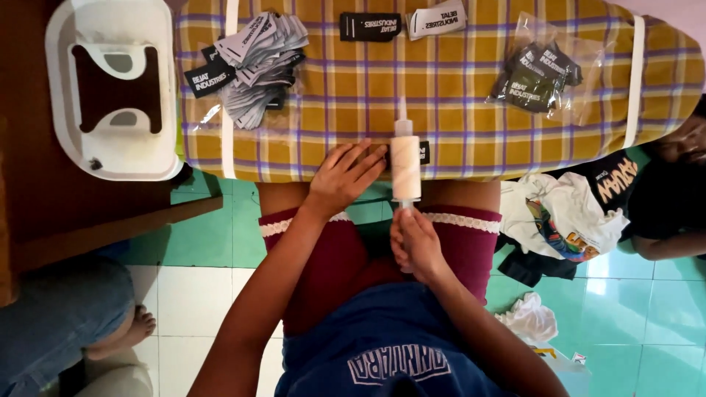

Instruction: Applying adhesive to small clothing labels using a manual syringe applicator and arranging them on a patterned surface.

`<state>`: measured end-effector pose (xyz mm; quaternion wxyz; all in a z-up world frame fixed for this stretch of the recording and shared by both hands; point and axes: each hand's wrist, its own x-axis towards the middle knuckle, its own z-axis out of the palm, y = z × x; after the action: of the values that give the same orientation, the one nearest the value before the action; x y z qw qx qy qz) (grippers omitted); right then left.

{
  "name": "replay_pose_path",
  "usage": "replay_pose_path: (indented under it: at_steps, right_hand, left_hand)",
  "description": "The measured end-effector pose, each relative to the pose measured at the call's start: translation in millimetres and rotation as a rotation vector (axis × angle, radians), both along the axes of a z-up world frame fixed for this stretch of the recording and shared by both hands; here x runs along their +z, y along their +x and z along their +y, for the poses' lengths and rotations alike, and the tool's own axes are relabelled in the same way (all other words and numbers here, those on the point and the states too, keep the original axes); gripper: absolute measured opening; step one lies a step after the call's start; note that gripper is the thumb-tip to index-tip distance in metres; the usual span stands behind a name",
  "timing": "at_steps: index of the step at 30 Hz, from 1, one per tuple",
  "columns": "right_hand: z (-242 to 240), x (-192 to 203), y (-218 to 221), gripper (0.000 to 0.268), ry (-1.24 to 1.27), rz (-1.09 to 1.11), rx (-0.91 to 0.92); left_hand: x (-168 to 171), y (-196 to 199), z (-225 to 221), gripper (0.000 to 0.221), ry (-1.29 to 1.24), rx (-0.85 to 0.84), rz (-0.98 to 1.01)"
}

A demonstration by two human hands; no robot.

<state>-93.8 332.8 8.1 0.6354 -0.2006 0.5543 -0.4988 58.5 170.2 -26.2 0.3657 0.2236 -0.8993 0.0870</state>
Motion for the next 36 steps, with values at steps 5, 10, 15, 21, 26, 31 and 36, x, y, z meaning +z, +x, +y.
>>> replay_pose_path:
  at_steps: [5,10,15,21,26,31,36]
  right_hand:
    - [6.2,-12.3,-20.3,0.033,0.045,-0.092,-0.080]
    - [0.9,12.1,-39.5,0.033,0.025,0.047,-0.139]
    - [-1.5,3.2,-22.4,0.036,-0.034,0.181,-0.124]
    - [-0.3,-19.2,-14.2,0.032,-0.009,-0.062,-0.016]
    - [1.7,-6.7,-52.1,0.033,0.035,-0.051,-0.131]
    - [4.0,-0.6,-42.4,0.031,-0.020,0.064,-0.180]
    - [4.4,-9.9,-20.2,0.031,-0.051,0.105,0.017]
  left_hand:
    - [-1.7,0.4,1.1,0.024,0.045,0.001,-0.001]
    - [-8.9,-0.9,-1.8,0.030,0.041,-0.004,-0.019]
    - [-4.5,-0.5,-2.1,0.029,-0.004,0.016,-0.019]
    - [5.4,-3.9,-2.4,0.014,-0.028,-0.006,0.087]
    - [-4.7,-2.3,-3.2,0.022,-0.020,-0.006,0.069]
    - [-7.1,-1.1,-2.7,0.026,-0.019,0.006,0.036]
    - [-5.4,-2.4,-2.2,0.023,-0.039,0.037,0.038]
